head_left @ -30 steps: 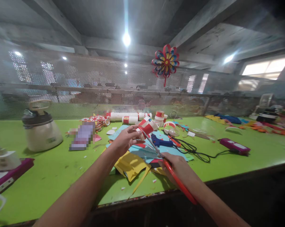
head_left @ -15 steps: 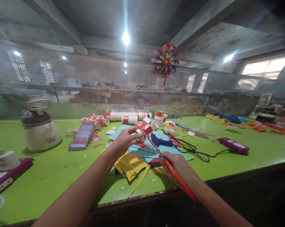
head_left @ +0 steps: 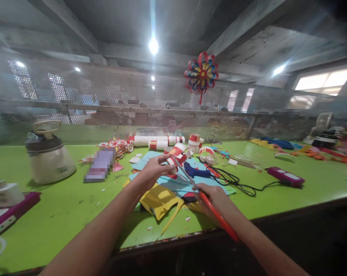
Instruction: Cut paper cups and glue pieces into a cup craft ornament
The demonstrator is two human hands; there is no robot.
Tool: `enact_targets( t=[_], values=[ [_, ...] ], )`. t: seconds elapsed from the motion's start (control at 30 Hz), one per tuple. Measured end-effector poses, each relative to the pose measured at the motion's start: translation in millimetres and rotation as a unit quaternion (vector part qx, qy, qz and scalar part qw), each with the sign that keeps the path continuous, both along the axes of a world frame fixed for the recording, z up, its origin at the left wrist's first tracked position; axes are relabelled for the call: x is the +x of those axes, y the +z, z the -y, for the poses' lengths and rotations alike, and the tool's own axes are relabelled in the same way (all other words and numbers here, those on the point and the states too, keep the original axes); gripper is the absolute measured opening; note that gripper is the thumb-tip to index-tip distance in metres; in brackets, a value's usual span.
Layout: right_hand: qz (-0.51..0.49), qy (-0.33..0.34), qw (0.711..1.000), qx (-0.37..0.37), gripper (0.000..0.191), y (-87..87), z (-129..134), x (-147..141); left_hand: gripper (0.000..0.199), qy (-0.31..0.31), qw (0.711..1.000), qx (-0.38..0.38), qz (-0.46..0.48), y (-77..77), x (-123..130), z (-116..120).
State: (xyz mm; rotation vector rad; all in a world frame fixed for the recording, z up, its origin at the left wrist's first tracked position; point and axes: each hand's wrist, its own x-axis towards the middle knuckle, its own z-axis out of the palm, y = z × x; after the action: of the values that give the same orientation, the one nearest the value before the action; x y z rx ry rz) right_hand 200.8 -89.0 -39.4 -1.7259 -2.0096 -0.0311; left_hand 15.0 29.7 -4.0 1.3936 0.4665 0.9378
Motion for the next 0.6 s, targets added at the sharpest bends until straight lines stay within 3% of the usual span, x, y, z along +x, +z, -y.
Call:
enact_targets(
  t=[0.2, 0.43, 0.6],
  values=[
    [-0.016, -0.007, 1.000, -0.001, 0.020, 1.9, -8.8, 1.7, 0.035, 0.023, 0.999, -0.030, -0.015, -2.1, -7.9, -10.3],
    [-0.065, -0.025, 0.997, 0.024, 0.027, 1.7, -11.3, 2.2, 0.029, 0.049, 0.995, -0.051, 0.075, 2.2, -13.6, -17.0],
    [-0.100, 0.011, 0.994, 0.048, 0.028, 11.6, -18.7, -7.1, 0.029, 0.049, 0.987, -0.064, 0.140, 4.4, -9.9, -11.6]
  ],
)
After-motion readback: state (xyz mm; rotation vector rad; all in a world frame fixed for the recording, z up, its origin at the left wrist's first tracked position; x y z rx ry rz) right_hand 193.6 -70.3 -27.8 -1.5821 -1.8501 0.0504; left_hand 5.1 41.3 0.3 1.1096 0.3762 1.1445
